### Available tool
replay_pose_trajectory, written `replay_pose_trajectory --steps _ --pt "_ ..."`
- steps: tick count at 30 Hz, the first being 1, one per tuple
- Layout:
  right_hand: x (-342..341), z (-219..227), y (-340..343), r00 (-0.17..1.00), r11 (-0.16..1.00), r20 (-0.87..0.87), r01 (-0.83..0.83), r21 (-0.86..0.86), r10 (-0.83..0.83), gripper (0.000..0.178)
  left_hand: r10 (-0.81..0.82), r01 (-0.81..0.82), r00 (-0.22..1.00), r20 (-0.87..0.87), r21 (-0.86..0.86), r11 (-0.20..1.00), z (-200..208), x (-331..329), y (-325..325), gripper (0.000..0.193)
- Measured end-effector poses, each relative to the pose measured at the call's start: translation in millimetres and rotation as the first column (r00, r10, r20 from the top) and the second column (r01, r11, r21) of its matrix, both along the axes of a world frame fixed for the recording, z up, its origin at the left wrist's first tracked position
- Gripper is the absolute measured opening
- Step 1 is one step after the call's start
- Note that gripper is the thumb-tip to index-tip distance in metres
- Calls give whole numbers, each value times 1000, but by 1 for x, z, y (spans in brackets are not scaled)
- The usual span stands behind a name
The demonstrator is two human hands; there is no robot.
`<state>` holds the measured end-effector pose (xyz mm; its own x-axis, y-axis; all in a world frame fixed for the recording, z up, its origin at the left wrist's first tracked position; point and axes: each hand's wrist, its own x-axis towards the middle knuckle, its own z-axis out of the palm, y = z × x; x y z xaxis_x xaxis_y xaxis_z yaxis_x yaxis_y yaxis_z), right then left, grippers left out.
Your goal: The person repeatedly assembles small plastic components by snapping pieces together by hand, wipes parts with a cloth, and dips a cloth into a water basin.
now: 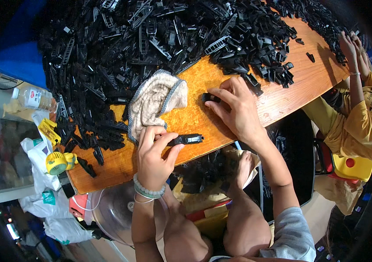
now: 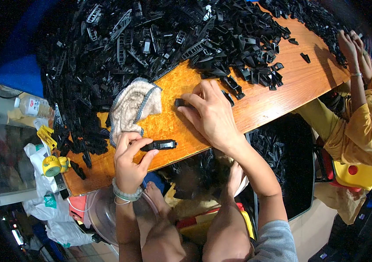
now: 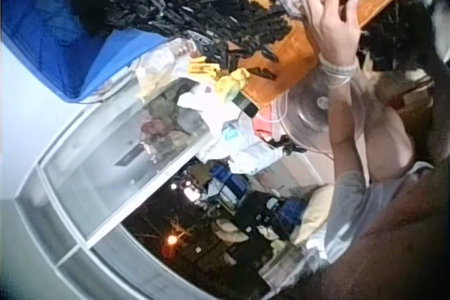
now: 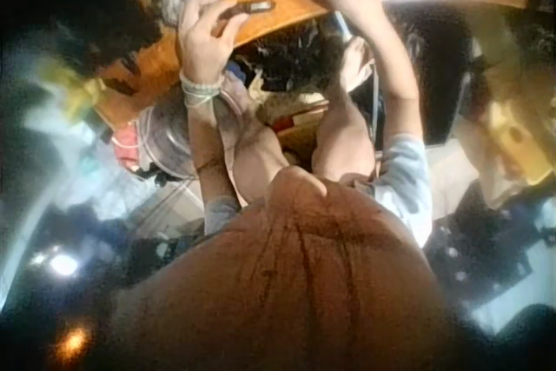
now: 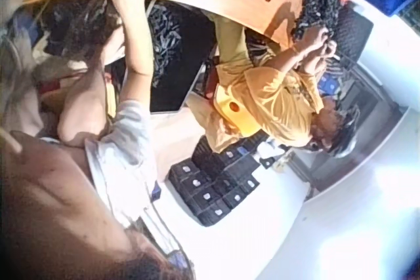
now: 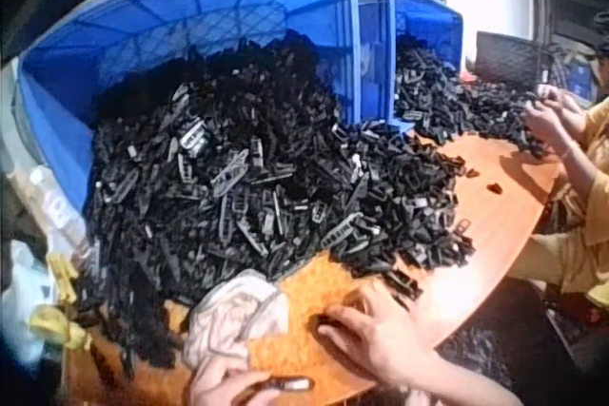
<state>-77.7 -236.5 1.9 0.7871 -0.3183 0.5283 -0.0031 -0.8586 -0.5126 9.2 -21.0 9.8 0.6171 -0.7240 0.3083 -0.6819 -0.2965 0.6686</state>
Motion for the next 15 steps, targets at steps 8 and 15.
replay_pose_trajectory --steps 8,15 --pt "-8 5 8 992 992 27 -124 22 124 23 3 -1 1000 22 -115 993 -14 -9 3 26" --pt "-33 11 21 913 825 -143 -268 497 383 26 -6 -1 998 -62 -115 993 -15 -8 7 24"
